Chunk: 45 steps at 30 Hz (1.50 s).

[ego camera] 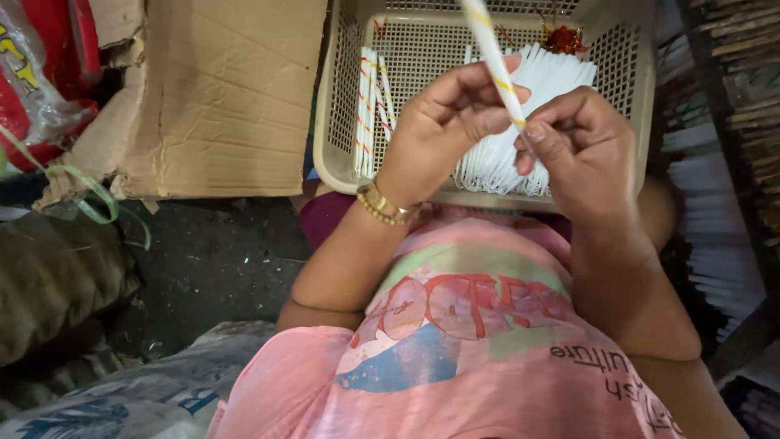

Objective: Sorting and bundling white and striped plastic sticks from a basket into organized groups.

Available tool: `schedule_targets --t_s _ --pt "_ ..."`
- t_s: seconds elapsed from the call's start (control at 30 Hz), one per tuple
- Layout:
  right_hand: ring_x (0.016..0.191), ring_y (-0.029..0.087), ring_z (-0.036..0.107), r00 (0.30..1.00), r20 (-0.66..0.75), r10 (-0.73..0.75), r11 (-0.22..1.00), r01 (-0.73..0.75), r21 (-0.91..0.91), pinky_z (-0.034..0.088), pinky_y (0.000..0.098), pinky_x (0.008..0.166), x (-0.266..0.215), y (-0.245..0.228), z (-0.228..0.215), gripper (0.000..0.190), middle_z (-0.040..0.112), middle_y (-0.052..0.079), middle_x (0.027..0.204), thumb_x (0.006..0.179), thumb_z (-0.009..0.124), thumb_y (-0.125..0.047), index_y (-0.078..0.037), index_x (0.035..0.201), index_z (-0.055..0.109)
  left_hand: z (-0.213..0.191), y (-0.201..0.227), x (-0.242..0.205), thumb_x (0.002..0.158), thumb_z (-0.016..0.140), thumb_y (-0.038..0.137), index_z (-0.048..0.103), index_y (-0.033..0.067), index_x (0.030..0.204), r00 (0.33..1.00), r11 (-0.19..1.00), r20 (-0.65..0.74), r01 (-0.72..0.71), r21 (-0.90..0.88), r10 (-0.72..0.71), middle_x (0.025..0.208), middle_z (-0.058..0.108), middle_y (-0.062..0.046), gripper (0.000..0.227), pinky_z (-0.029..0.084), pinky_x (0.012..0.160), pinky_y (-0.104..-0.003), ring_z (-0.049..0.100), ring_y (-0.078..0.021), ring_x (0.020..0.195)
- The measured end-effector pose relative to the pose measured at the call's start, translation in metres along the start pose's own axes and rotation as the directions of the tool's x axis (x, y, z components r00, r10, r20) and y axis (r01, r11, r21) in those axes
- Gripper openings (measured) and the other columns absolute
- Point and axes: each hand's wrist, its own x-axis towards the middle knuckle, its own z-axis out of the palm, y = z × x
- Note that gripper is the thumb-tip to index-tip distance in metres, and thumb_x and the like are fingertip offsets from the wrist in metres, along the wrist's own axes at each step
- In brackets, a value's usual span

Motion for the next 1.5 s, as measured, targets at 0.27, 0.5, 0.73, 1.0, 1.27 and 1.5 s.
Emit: schedule_targets --t_s 0.27,0.5,0.73,1.0,1.27,1.5 --pt "0.089 0.022 0.072 0.996 0.030 -0.084 0.964 0.089 -0.249 0.058 0.0297 0.084 -0.003 -0.020 -0.004 0.012 0.070 0.018 0.096 0.113 0.063 -0.006 0.005 0.110 0.059 0.015 0.006 -0.010 0.101 0.073 0.003 0.051 0.0068 0.147 0.997 0.996 -0.048 -0.061 0.064 0.065 0.114 0.066 -0.007 0.051 0.066 0.099 -0.031 0.068 -0.0137 0.105" --pt "0.071 0.017 0.066 0.998 -0.037 -0.045 0.993 0.040 -0.110 0.053 0.0228 0.064 -0.002 -0.015 0.002 0.025 0.069 0.018 0.094 0.107 0.064 0.007 -0.004 0.095 0.045 0.020 0.004 -0.017 0.106 0.067 0.001 0.042 0.0084 0.153 0.995 0.992 -0.009 -0.097 0.076 0.098 0.121 0.062 -0.013 0.054 0.063 0.103 -0.028 0.068 -0.0183 0.111" --pt "0.060 0.015 0.062 0.998 -0.059 0.002 0.991 -0.010 -0.131 0.050 0.0227 0.054 0.004 -0.018 0.006 0.023 0.068 0.016 0.085 0.095 0.054 0.014 -0.005 0.086 0.044 0.022 0.000 -0.021 0.106 0.066 -0.002 0.040 0.0079 0.156 0.996 0.995 -0.009 -0.093 0.031 0.093 0.121 0.062 -0.014 0.057 0.065 0.102 -0.032 0.071 -0.0241 0.106" --pt "0.070 0.017 0.063 0.983 -0.038 -0.181 0.975 0.174 -0.138 0.044 0.0224 0.059 -0.007 -0.019 0.006 0.022 0.068 0.021 0.099 0.110 0.064 -0.005 -0.002 0.101 0.043 0.021 -0.004 -0.018 0.106 0.065 -0.008 0.036 0.0114 0.159 0.974 0.974 -0.045 -0.223 -0.033 0.221 0.118 0.062 -0.017 0.063 0.063 0.107 -0.034 0.068 -0.0222 0.106" --pt "0.073 0.021 0.062 0.928 0.021 -0.373 0.863 0.355 -0.359 0.044 0.0306 0.066 -0.011 -0.022 0.006 0.015 0.068 0.019 0.095 0.110 0.064 -0.002 0.006 0.100 0.057 0.021 -0.002 -0.020 0.102 0.065 -0.016 0.034 0.0133 0.161 0.979 0.982 -0.084 -0.186 -0.014 0.184 0.114 0.060 -0.014 0.073 0.061 0.101 -0.028 0.066 -0.0176 0.101" --pt "0.082 0.025 0.066 0.897 0.078 -0.435 0.778 0.418 -0.470 0.048 0.0343 0.076 -0.010 -0.021 0.001 0.014 0.072 0.019 0.101 0.111 0.069 0.002 0.005 0.102 0.059 0.021 -0.008 -0.021 0.102 0.067 -0.008 0.032 0.0114 0.162 0.977 0.981 -0.087 -0.190 0.045 0.193 0.113 0.059 -0.010 0.071 0.058 0.097 -0.025 0.064 -0.0146 0.100"
